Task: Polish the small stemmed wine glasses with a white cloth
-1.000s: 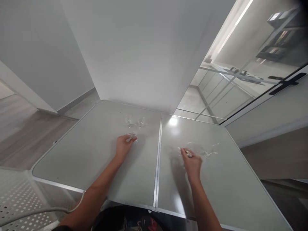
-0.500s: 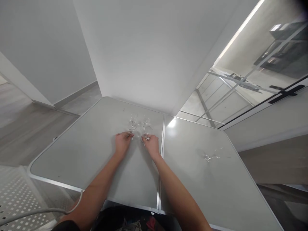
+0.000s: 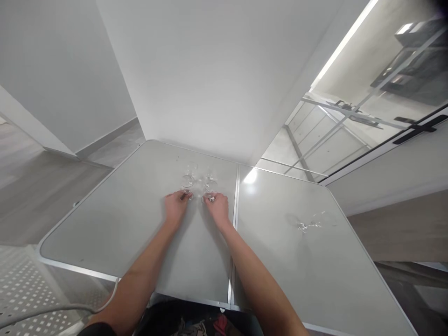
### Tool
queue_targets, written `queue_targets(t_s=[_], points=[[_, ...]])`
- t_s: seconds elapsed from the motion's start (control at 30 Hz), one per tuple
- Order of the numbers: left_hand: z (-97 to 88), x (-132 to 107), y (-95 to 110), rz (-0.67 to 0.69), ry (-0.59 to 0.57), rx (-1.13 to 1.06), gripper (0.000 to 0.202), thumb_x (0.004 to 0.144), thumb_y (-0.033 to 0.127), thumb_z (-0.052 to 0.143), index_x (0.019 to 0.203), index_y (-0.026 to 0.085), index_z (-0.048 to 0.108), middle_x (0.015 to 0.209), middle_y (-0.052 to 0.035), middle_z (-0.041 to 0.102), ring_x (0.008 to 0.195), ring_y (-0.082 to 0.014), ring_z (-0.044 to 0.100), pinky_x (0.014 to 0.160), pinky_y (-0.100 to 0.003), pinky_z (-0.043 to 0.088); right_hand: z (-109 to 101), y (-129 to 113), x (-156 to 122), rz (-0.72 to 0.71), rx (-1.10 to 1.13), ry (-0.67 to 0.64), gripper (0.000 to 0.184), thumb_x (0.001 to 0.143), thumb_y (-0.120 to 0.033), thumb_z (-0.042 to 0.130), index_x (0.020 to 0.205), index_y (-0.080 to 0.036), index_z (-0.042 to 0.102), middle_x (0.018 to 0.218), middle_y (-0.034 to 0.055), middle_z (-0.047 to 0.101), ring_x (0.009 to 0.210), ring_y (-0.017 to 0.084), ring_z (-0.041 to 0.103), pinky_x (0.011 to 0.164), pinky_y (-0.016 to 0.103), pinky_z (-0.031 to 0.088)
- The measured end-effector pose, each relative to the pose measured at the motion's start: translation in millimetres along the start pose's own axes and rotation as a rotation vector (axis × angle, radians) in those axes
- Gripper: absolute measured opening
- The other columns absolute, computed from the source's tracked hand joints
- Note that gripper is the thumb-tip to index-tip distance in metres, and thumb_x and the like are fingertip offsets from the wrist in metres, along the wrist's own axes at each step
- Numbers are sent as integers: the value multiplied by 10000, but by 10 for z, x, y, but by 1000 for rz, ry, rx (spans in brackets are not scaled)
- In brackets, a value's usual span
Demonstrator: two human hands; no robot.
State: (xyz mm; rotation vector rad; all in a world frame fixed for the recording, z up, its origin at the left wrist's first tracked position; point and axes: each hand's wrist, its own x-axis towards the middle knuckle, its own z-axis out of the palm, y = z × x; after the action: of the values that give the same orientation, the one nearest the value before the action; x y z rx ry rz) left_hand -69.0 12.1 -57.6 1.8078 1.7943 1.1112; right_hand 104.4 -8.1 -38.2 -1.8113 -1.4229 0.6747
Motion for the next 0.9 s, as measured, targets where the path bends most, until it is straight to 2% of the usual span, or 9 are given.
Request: queue_targets(t_s=[0.13, 0.23, 0.33, 0.47, 0.57, 0.63, 0.67, 0.73, 0.9], points=[[2, 11, -15, -11, -2, 8, 249, 863, 356, 636, 959, 180, 783, 946, -86, 792, 823, -260, 728, 846, -395, 540, -124, 65, -106, -19, 35, -24, 321, 756, -384, 733, 1043, -248, 784, 871, 31, 784, 751, 217, 709, 721, 296, 518], [-15, 0, -41, 24, 16, -8, 237, 829, 338, 669, 995, 199, 764, 1042, -89, 776, 947, -279, 713, 909, -419, 535, -439, 306, -298, 14, 69, 63, 374, 751, -454, 729, 1064, -251, 760, 854, 2, 771, 706, 187, 689, 724, 285, 511], [-75, -60, -26, 87, 92, 32, 372, 755, 357, 744, 1078, 176, 712, 1126, -131, 731, 1087, -339, 651, 1019, -502, 476, -976, 740, -516, 116, -2, 229, 343, 756, -496, 711, 937, -211, 774, 806, 22, 761, 660, 185, 670, 679, 280, 487], [-223, -169, 143, -7, 252, 58, 659, 698, 378, 784, 1269, 133, 568, 1232, -156, 608, 1023, -310, 596, 937, -493, 495, -1853, 1424, -735, 337, -167, 466, 389, 746, -544, 694, 808, -166, 758, 601, 40, 691, 551, 203, 615, 605, 297, 446], [-295, -232, 325, 45, 401, -5, 498, 752, 275, 729, 1199, 140, 557, 1206, -128, 574, 954, -244, 562, 869, -410, 479, -2395, 1838, -755, 466, -237, 677, 565, 663, -527, 758, 1050, -116, 741, 783, 102, 757, 690, 239, 675, 685, 313, 478], [-263, -278, 410, 172, 412, -33, 205, 791, 211, 682, 960, 167, 576, 953, -50, 589, 787, -179, 528, 750, -328, 443, -2622, 2019, -675, 513, -224, 700, 731, 612, -537, 790, 1178, -83, 704, 870, 139, 771, 767, 263, 694, 711, 321, 492], [-218, -307, 435, 274, 371, -38, 125, 804, 184, 665, 831, 183, 543, 808, -7, 548, 695, -149, 488, 686, -295, 408, -2693, 2080, -614, 521, -211, 685, 753, 602, -543, 797, 1190, -82, 703, 896, 147, 774, 789, 268, 698, 715, 321, 495], [-95, -378, 460, 538, 212, -39, 258, 820, 139, 641, 671, 197, 438, 621, 44, 423, 570, -113, 398, 594, -265, 332, -2765, 2150, -480, 522, -200, 671, 674, 609, -538, 796, 1126, -110, 742, 930, 145, 780, 809, 265, 703, 715, 309, 496], [122, -627, 510, 1065, -310, -11, 242, 872, 76, 524, 679, 198, 444, 626, 33, 473, 579, -112, 427, 580, -267, 307, -2753, 2146, -341, 551, -241, 713, 374, 727, -424, 686, 896, -109, 794, 871, 186, 777, 766, 284, 701, 695, 329, 483]])
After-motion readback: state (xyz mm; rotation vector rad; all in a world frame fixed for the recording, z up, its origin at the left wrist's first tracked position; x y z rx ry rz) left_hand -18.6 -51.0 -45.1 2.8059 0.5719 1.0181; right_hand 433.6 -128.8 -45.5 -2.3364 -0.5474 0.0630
